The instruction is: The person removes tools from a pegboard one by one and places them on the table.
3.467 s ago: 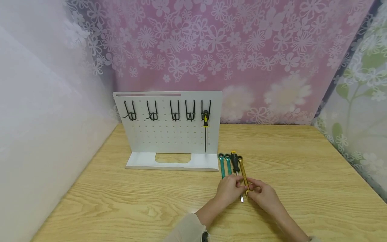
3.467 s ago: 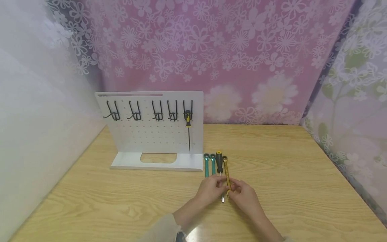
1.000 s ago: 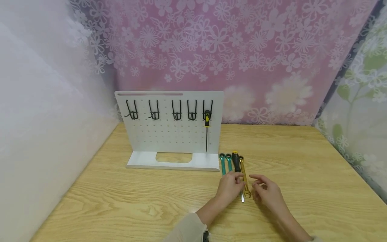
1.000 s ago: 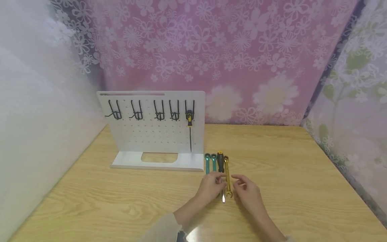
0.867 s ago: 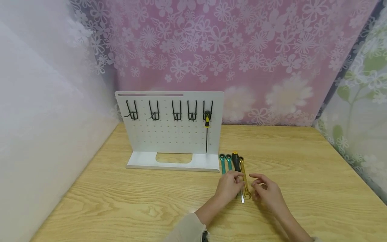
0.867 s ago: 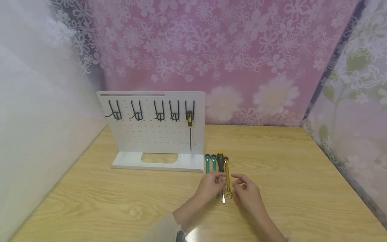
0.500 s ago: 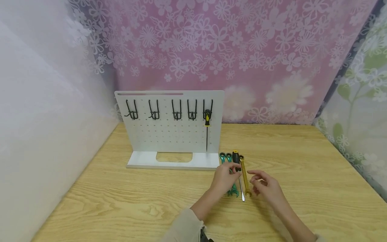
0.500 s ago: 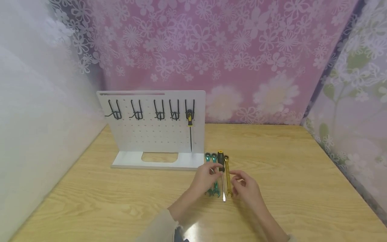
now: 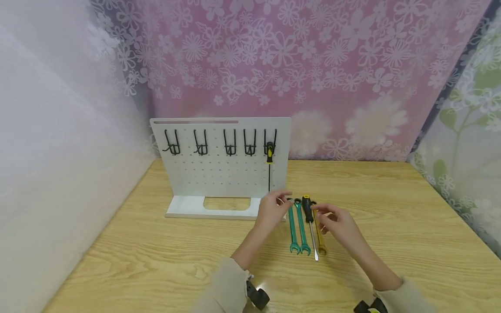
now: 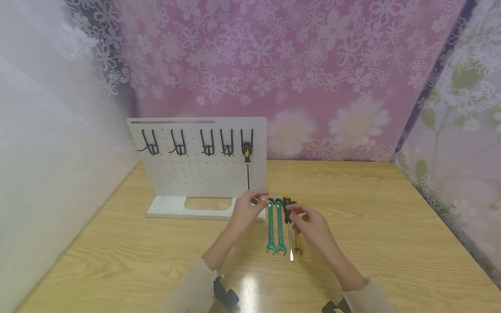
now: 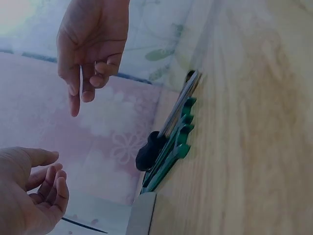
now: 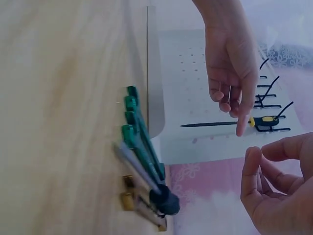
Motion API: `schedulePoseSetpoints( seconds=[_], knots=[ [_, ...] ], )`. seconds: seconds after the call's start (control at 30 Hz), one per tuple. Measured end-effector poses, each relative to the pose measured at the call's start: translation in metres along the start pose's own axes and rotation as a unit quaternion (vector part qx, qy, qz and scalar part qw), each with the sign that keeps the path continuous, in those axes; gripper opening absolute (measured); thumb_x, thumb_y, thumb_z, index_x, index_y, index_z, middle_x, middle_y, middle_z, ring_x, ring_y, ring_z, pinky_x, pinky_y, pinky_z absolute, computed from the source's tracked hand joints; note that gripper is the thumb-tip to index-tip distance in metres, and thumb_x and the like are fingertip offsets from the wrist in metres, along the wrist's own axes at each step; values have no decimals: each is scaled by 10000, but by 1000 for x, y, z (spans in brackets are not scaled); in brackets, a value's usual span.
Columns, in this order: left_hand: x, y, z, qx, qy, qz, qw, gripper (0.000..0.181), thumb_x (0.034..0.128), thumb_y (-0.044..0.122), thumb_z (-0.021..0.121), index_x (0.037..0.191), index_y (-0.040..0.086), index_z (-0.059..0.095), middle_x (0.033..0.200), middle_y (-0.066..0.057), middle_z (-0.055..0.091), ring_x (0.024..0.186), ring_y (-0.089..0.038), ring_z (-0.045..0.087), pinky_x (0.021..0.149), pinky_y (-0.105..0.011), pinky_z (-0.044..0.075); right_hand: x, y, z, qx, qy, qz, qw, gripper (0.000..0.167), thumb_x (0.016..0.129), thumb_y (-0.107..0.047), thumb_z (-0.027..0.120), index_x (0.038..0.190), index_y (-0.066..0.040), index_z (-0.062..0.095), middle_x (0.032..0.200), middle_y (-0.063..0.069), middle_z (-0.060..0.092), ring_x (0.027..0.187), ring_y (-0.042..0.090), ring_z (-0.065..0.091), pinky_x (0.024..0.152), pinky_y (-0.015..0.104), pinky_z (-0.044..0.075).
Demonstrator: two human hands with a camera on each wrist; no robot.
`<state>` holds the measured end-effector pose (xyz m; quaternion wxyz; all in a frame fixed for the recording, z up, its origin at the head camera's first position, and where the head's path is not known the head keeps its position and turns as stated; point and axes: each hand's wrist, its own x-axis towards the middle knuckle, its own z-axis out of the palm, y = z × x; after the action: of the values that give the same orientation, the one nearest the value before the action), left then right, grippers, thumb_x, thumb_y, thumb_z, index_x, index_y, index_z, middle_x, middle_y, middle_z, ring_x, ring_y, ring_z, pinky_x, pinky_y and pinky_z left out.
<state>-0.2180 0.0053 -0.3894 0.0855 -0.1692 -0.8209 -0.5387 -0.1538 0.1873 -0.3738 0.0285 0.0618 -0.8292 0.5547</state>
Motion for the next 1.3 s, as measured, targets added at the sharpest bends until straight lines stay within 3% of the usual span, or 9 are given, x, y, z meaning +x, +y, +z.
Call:
schedulePoseSetpoints(
  seconds=[0.17,0.37,0.57,0.7,0.9,1.1,1.3],
  knots=[
    [18,-7,-21,-82,511,-39,9987,204,830,70,668,1030,32,680,789,21,577,760,-116,547,626,-216,465,21,-12,6,29,-158,-108,9998,281,941,-99,525,1184,40,547,1030,187,525,736,218,571,615,318,522],
    [41,-14,-40,-551,1096,-386,9917,223,841,65,662,1057,14,653,898,-53,592,848,-176,574,702,-258,498,56,-16,25,187,-303,-112,9993,286,935,-84,518,1180,62,542,1029,185,528,812,247,587,664,286,525],
    [57,-15,-44,-642,979,-360,9925,226,859,34,629,1082,3,630,1004,-105,628,920,-218,586,779,-267,491,90,-9,55,212,-453,131,9987,345,934,-66,496,1247,76,478,1145,243,505,1016,365,526,840,441,474],
    [60,-16,-40,-461,741,-437,9952,223,870,43,622,1089,-2,628,1023,-106,633,930,-224,590,772,-265,492,104,-4,71,-182,-615,250,9976,358,934,-68,493,1264,68,459,1194,245,502,1063,374,502,854,441,460],
    [58,-12,-35,-591,657,-512,9948,226,877,81,626,1090,7,633,1011,-86,637,900,-206,596,716,-267,504,107,-1,83,-713,-544,-29,9960,289,915,-65,526,1174,63,529,1067,201,576,957,357,567,751,413,494],
    [57,-10,-32,-600,764,-427,9944,169,873,69,628,1034,21,652,945,-61,649,848,-178,600,680,-248,502,97,-2,86,-572,-278,-340,9974,218,911,-25,531,1114,47,564,933,149,605,842,334,613,676,359,511],
    [54,-13,-30,-826,847,-328,9924,139,865,43,628,999,16,650,898,-60,634,805,-172,604,652,-240,510,89,-3,85,-325,-211,-393,9985,203,908,27,518,1103,66,558,919,163,609,835,349,619,711,392,525]
  ],
)
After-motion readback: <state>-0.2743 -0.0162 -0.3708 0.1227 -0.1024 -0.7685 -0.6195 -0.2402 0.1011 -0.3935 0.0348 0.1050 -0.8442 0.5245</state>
